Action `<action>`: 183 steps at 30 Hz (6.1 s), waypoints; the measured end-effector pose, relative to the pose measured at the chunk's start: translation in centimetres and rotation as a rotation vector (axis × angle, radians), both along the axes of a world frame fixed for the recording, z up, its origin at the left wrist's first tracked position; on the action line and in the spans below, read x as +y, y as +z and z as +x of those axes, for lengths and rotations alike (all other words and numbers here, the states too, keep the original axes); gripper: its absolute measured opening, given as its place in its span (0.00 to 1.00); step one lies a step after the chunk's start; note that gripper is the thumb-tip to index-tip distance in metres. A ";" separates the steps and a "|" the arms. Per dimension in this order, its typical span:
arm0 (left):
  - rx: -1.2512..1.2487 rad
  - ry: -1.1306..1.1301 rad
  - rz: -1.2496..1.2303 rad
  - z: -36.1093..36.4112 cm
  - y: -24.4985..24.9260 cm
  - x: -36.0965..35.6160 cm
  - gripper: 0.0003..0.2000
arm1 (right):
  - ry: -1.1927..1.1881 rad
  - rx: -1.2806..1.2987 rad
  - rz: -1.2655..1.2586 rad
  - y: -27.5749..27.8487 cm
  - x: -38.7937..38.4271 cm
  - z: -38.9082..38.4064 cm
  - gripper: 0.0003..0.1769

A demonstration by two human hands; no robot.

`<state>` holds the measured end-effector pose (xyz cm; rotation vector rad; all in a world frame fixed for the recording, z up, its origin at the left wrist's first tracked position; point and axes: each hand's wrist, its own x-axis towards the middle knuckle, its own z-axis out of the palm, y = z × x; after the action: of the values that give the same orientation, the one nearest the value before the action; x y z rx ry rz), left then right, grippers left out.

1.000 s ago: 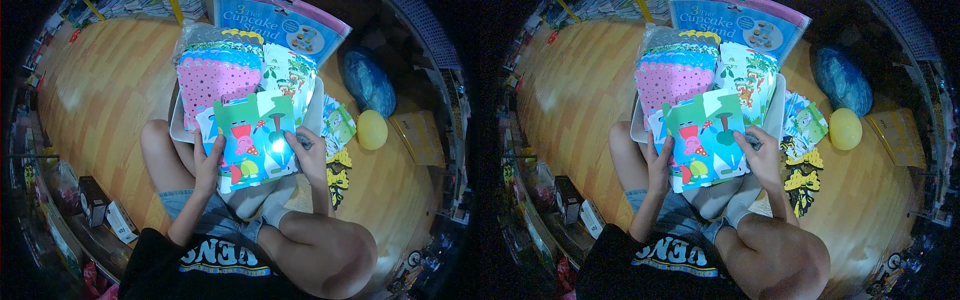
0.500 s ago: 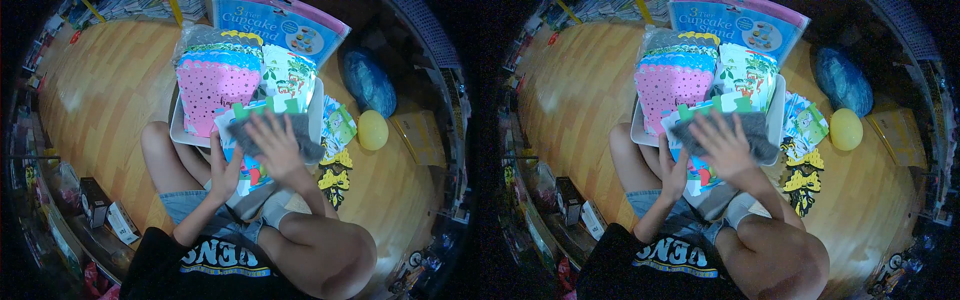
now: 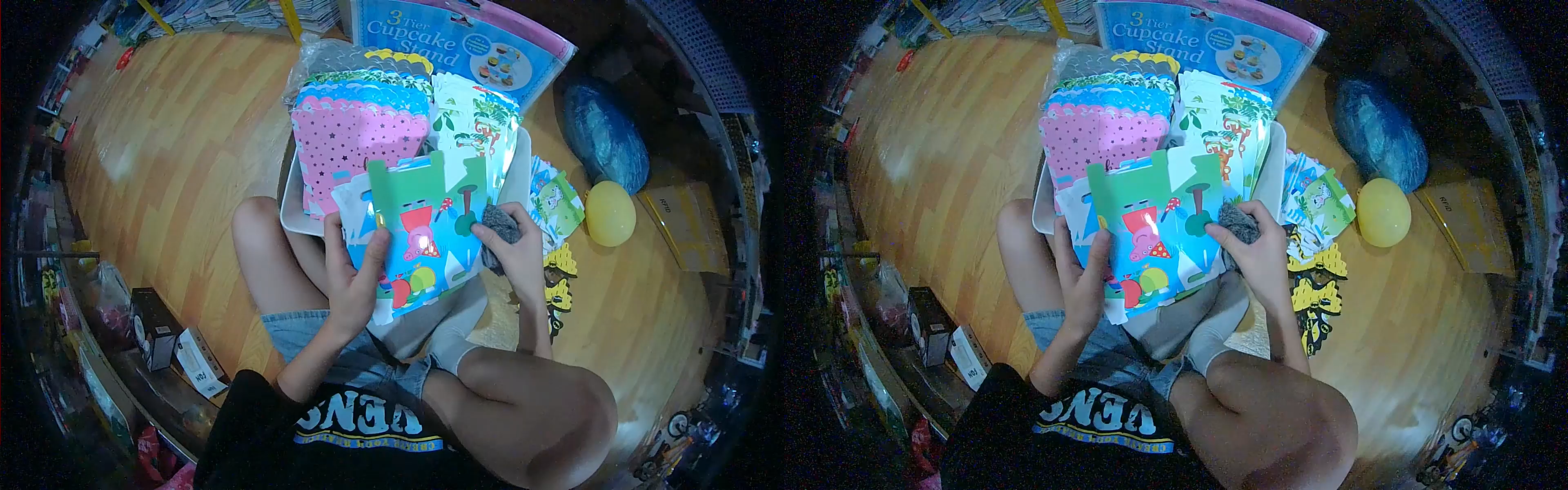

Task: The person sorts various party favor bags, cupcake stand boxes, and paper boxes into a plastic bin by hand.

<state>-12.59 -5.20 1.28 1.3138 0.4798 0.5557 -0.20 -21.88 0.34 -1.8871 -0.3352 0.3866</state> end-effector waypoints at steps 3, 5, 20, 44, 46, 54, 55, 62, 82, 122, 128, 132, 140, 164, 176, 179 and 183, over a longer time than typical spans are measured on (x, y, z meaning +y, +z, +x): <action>-0.034 -0.037 0.089 -0.1 -0.3 -0.2 0.17 | 0.022 0.101 0.082 -1.4 -0.1 0.7 0.18; -0.061 -0.041 0.192 -0.1 -0.1 -0.2 0.17 | 0.034 0.174 0.198 -1.1 0.0 0.5 0.18; -0.051 -0.201 -0.067 -0.5 1.9 -0.2 0.23 | 0.119 0.657 0.730 -2.8 -1.2 0.7 0.29; 0.021 -0.145 -0.303 0.9 -1.7 1.1 0.26 | 0.026 -0.670 0.287 3.7 -1.2 -2.5 0.20; 0.003 -0.178 -0.250 1.0 -1.5 0.4 0.26 | 0.649 -0.743 0.093 2.3 -0.4 -2.3 0.32; -0.002 -0.160 -0.001 -0.2 -1.3 -1.0 0.21 | 0.599 -0.838 -0.314 0.4 3.3 -1.7 0.33; 0.002 -0.166 0.000 -0.4 -1.2 -0.9 0.21 | 0.467 -0.826 -0.197 0.1 3.4 -1.4 0.31; -0.049 -0.162 0.078 -1.0 -0.2 -0.8 0.21 | 0.132 -0.557 -0.157 -1.0 2.9 1.0 0.17; -0.067 -0.089 -0.128 -1.3 -0.2 0.6 0.27 | 0.212 0.516 0.444 -2.5 1.0 0.9 0.10; 0.023 -0.075 -0.370 -0.6 -2.4 0.3 0.29 | -0.219 0.071 0.445 0.5 -0.2 2.1 0.07; 0.028 0.201 -0.233 -1.2 -5.4 2.2 0.25 | -0.090 -0.437 -0.354 -1.6 0.3 6.6 0.16; 0.064 0.367 -0.166 -2.5 -2.6 4.3 0.26 | -0.058 -0.581 -0.772 -3.3 1.0 6.6 0.21; 0.089 0.341 -0.030 -2.7 -1.0 4.9 0.26 | -0.069 -0.686 -0.989 -1.7 0.9 5.9 0.20; 0.052 -0.022 -0.171 -1.3 -2.6 1.6 0.29 | 0.315 -0.016 -0.167 1.5 -0.1 -0.1 0.15; 0.086 0.157 -0.157 -5.0 -5.4 0.7 0.32 | 1.017 -0.786 0.029 -1.7 5.8 -5.4 0.39; 0.116 0.138 -0.172 -7.3 -3.1 1.3 0.32 | 0.909 -0.912 0.036 -2.3 6.3 -5.9 0.39; 0.329 0.119 0.027 -9.4 -0.6 2.6 0.33 | 0.750 -0.767 0.010 -3.4 6.4 -6.4 0.32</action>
<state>-22.01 -2.55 0.72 1.4162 0.8277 0.4456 -6.56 -15.51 -3.10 -1.7781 -1.5701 0.1215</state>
